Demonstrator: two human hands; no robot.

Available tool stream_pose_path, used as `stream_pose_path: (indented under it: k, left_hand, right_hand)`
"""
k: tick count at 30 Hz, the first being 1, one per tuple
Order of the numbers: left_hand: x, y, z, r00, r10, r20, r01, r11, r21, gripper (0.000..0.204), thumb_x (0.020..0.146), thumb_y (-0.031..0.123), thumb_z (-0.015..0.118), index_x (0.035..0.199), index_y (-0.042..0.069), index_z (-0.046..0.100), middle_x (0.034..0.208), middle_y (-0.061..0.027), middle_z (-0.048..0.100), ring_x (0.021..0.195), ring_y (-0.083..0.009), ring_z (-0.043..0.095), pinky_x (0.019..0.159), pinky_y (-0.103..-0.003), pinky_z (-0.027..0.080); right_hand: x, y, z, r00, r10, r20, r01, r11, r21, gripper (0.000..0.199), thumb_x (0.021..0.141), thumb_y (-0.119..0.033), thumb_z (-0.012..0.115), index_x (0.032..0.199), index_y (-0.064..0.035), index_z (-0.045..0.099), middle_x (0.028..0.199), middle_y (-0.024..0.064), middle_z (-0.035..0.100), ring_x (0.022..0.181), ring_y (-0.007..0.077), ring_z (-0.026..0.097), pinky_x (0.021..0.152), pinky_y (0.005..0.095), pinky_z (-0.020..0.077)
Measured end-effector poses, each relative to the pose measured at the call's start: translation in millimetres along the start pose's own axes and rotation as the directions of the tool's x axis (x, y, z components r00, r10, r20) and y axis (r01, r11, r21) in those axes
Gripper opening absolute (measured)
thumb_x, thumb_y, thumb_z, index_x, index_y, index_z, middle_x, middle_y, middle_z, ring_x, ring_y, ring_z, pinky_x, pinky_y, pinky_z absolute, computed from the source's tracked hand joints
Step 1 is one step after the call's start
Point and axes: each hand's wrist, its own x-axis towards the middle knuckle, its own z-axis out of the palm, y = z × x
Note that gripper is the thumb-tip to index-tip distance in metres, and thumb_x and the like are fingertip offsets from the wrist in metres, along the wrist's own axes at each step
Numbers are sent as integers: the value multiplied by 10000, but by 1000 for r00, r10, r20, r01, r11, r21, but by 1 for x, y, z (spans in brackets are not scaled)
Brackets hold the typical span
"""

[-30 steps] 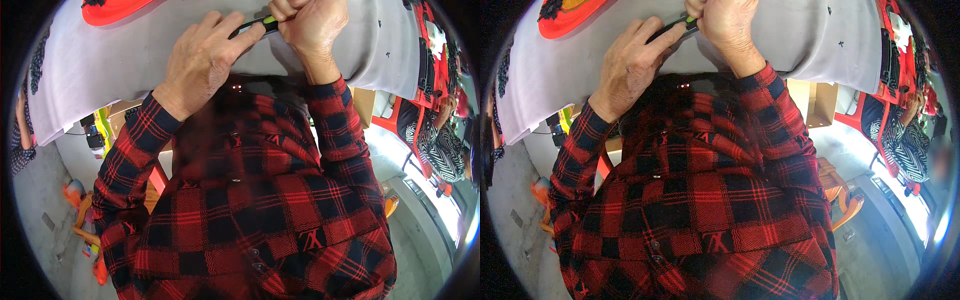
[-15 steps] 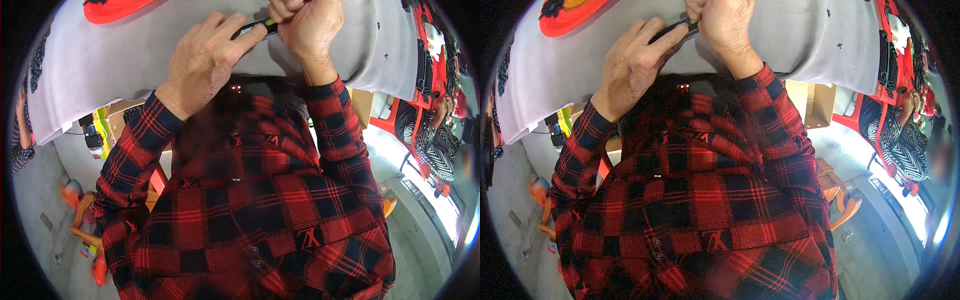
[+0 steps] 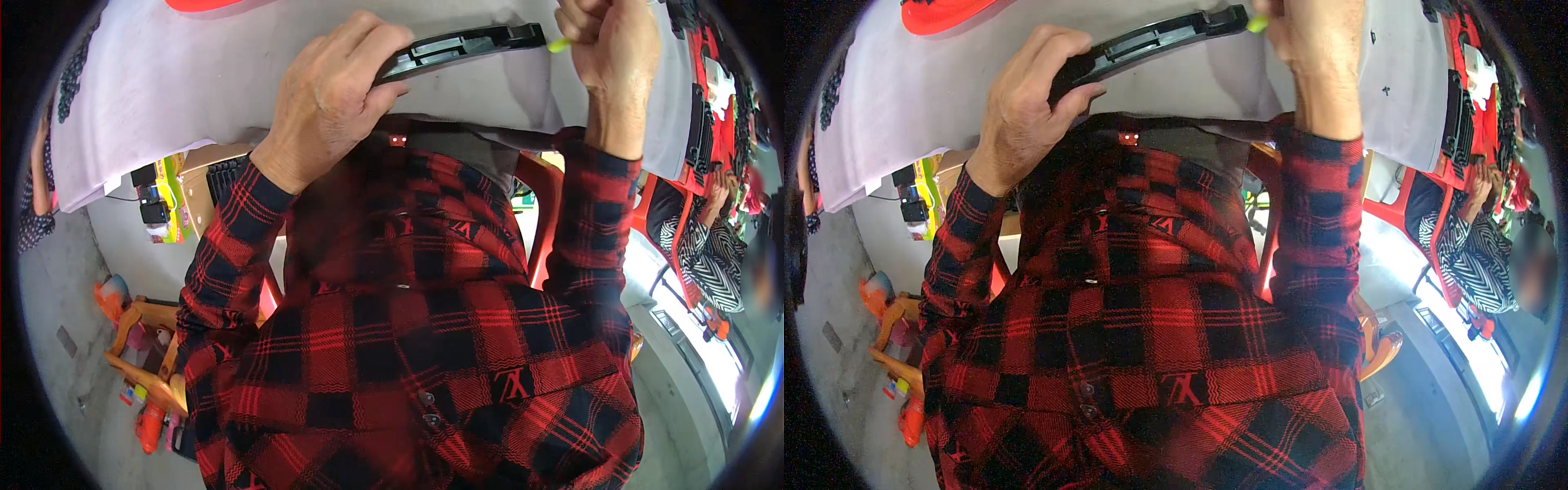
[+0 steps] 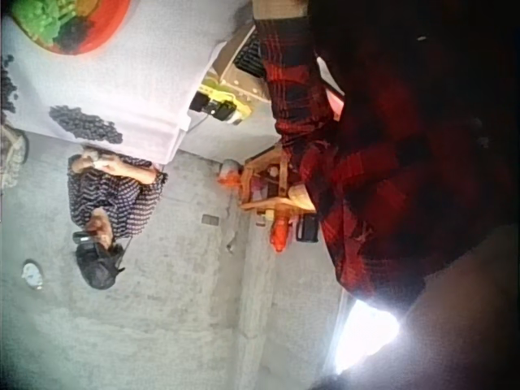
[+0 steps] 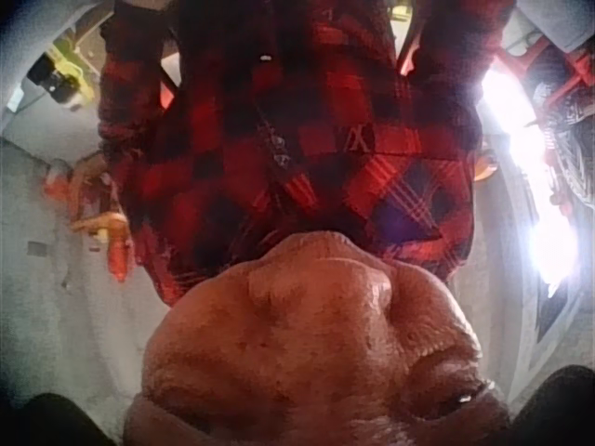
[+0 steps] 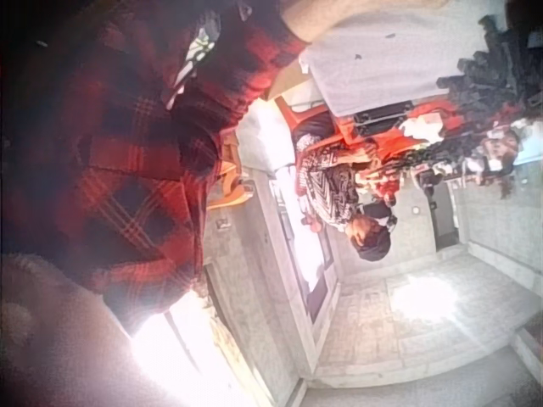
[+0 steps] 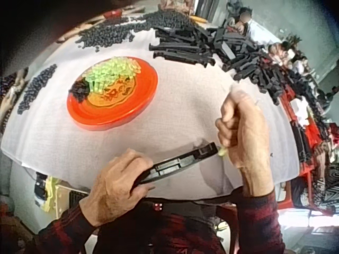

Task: The person assembles internal components into a black plastic housing using a small adjustment tool.

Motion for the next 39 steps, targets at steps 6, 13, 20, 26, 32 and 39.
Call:
stream_pose_path:
  k: [6,13,20,26,32,39]
  left_hand:
    - [-7,-2,-1,996,1,-84,1,1000,31,457,769,66,772,1192,108,605,967,-70,615,868,-313,609,743,-410,466]
    - [-6,-2,-2,998,9,-57,-8,1000,25,458,774,55,773,1207,81,623,989,-96,617,889,-324,611,784,-412,483]
    - [-4,-6,-7,999,35,-24,-30,985,168,438,852,74,746,1272,70,621,1075,-85,649,909,-293,635,811,-385,515]
    - [9,7,-14,991,-79,-111,81,997,15,514,747,-27,757,1240,-20,610,1090,-181,572,994,-353,611,857,-399,508]
    - [2,31,2,800,-583,-143,436,728,-530,624,863,-1,743,1425,-42,473,1148,-124,563,1088,-228,596,861,-320,539]
    - [17,25,28,977,-212,-17,62,362,-930,580,1015,87,585,1516,-17,311,1103,-92,562,1003,-160,596,879,-280,521]
  right_hand:
    - [-16,-5,-12,906,145,399,148,773,-617,200,921,-187,760,826,-50,649,716,1,581,623,113,597,577,263,468]
    - [-27,-20,7,811,263,522,442,309,-842,299,718,-62,856,975,-39,705,967,107,641,835,256,680,729,375,532]
    - [-29,6,-14,736,95,670,655,149,-741,262,848,-230,811,849,-37,633,738,61,568,609,205,565,575,355,458]
    - [-47,0,-12,838,162,520,511,100,-854,343,764,-241,869,846,-26,614,795,70,606,579,234,550,578,376,463]
    - [-68,-4,-11,911,-37,411,413,110,-904,376,768,-260,863,766,-31,565,678,98,551,543,244,522,548,371,446]
    - [-101,28,20,976,-140,167,210,395,-894,409,700,-282,872,727,-34,549,691,131,576,600,336,598,563,419,481]
